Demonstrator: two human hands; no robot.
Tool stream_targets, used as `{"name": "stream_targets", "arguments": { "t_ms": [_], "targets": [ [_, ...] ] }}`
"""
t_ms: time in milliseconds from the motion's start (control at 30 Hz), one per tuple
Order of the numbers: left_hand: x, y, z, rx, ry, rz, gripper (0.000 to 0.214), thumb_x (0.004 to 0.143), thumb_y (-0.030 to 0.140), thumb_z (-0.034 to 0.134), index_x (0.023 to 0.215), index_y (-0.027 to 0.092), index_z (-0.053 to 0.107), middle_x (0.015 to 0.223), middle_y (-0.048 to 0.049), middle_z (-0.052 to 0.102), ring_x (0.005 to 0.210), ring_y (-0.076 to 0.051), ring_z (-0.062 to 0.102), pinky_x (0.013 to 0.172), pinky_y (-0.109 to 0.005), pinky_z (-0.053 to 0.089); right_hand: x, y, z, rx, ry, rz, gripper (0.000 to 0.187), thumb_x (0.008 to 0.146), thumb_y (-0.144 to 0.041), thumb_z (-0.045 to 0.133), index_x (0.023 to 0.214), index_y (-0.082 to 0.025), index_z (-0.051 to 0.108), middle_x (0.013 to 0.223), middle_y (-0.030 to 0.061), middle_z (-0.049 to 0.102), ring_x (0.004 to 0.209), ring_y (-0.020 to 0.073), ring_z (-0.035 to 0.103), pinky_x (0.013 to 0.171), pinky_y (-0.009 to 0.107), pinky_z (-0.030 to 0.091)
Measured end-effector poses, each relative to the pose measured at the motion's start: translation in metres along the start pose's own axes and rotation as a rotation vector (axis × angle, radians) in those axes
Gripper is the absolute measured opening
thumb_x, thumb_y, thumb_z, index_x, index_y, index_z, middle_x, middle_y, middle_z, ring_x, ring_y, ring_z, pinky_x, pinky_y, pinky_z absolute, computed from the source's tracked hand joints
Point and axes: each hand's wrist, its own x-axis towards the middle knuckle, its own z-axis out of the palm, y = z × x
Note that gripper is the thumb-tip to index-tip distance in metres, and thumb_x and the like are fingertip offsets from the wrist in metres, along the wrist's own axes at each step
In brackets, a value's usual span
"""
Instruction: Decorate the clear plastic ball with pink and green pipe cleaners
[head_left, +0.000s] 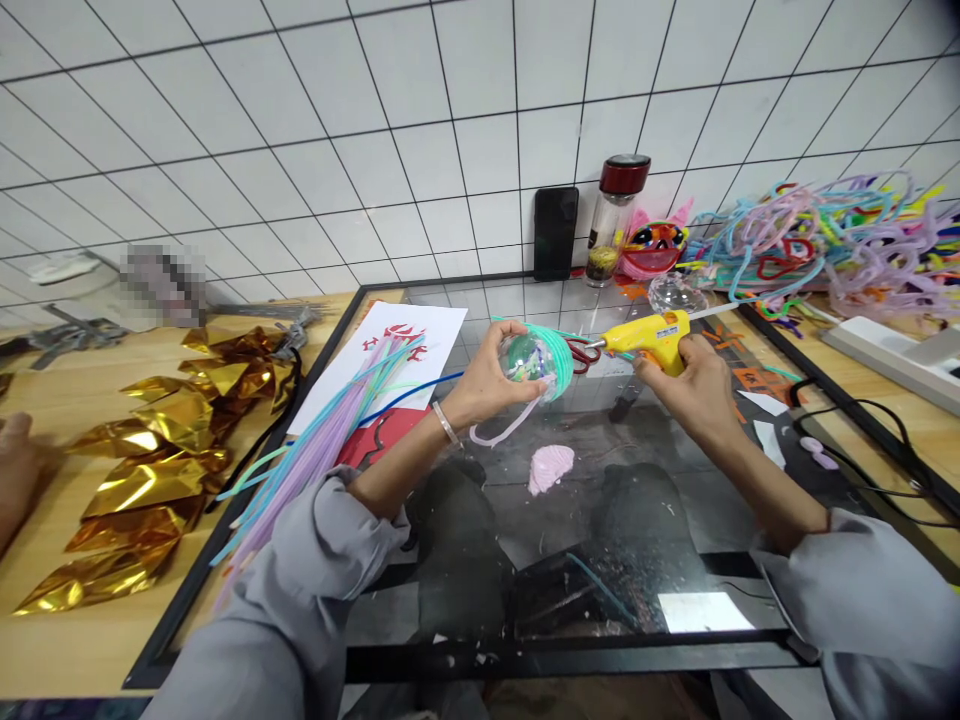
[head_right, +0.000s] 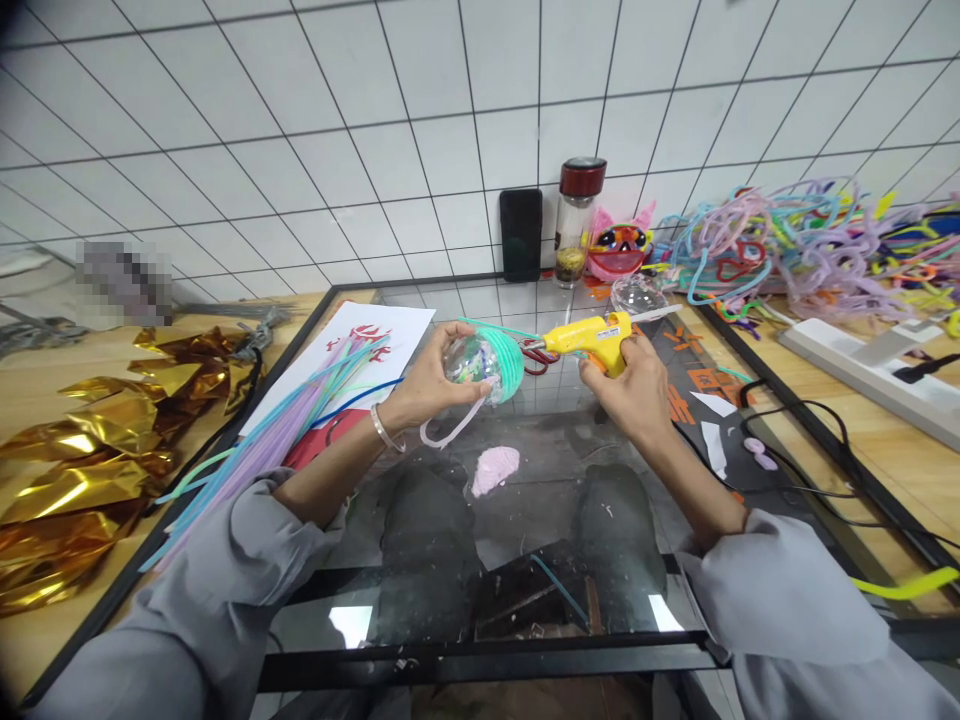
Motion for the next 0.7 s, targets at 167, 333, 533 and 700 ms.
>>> {"name": "stream_targets", "arguments": {
  "t_ms": [167, 333, 533, 700],
  "targets": [
    [0.000, -0.001, 0.000, 0.014, 0.014, -0.010, 0.064, 0.059, 0.027, 0.077, 0.114, 0.022, 0.044, 0.122, -0.0072, 0.050, 0.122, -0.026, 0.048, 0.109, -0.043, 0.036, 0.002, 0.007, 0.003, -0.055, -0.035, -0.014, 0.037, 0.068, -0.041, 0.063, 0.057, -0.026, 0.032, 0.064, -0.0009, 0.041, 0.059, 0.0160, 0.044, 0.057, 0.032, 0.035],
    [0.001, 0.000, 0.000, 0.015, 0.030, -0.003, 0.064, 0.057, 0.026, 0.077, 0.112, 0.021, 0.044, 0.116, -0.0062, 0.052, 0.117, -0.025, 0.050, 0.107, -0.042, 0.037, -0.006, -0.003, 0.001, -0.010, 0.110, -0.280, 0.026, 0.071, -0.032, 0.061, 0.063, -0.025, 0.037, 0.069, 0.0016, 0.046, 0.067, 0.0192, 0.051, 0.060, 0.033, 0.043],
    [0.002, -0.005, 0.000, 0.033, 0.041, 0.036, 0.064, 0.056, 0.025, 0.077, 0.112, 0.021, 0.046, 0.116, -0.0057, 0.051, 0.115, -0.025, 0.050, 0.106, -0.042, 0.037, -0.011, -0.007, 0.000, -0.039, 0.173, -0.420, 0.012, 0.077, -0.028, 0.063, 0.076, -0.023, 0.053, 0.079, 0.0051, 0.051, 0.077, 0.0226, 0.055, 0.065, 0.036, 0.049],
    [0.002, -0.006, 0.000, 0.030, 0.040, 0.039, 0.064, 0.056, 0.025, 0.077, 0.111, 0.021, 0.046, 0.117, -0.0060, 0.050, 0.116, -0.025, 0.048, 0.107, -0.042, 0.036, -0.012, -0.006, 0.002, -0.039, 0.175, -0.442, 0.009, 0.080, -0.028, 0.064, 0.083, -0.022, 0.057, 0.082, 0.0058, 0.053, 0.080, 0.0232, 0.056, 0.067, 0.038, 0.050]
  ]
}}
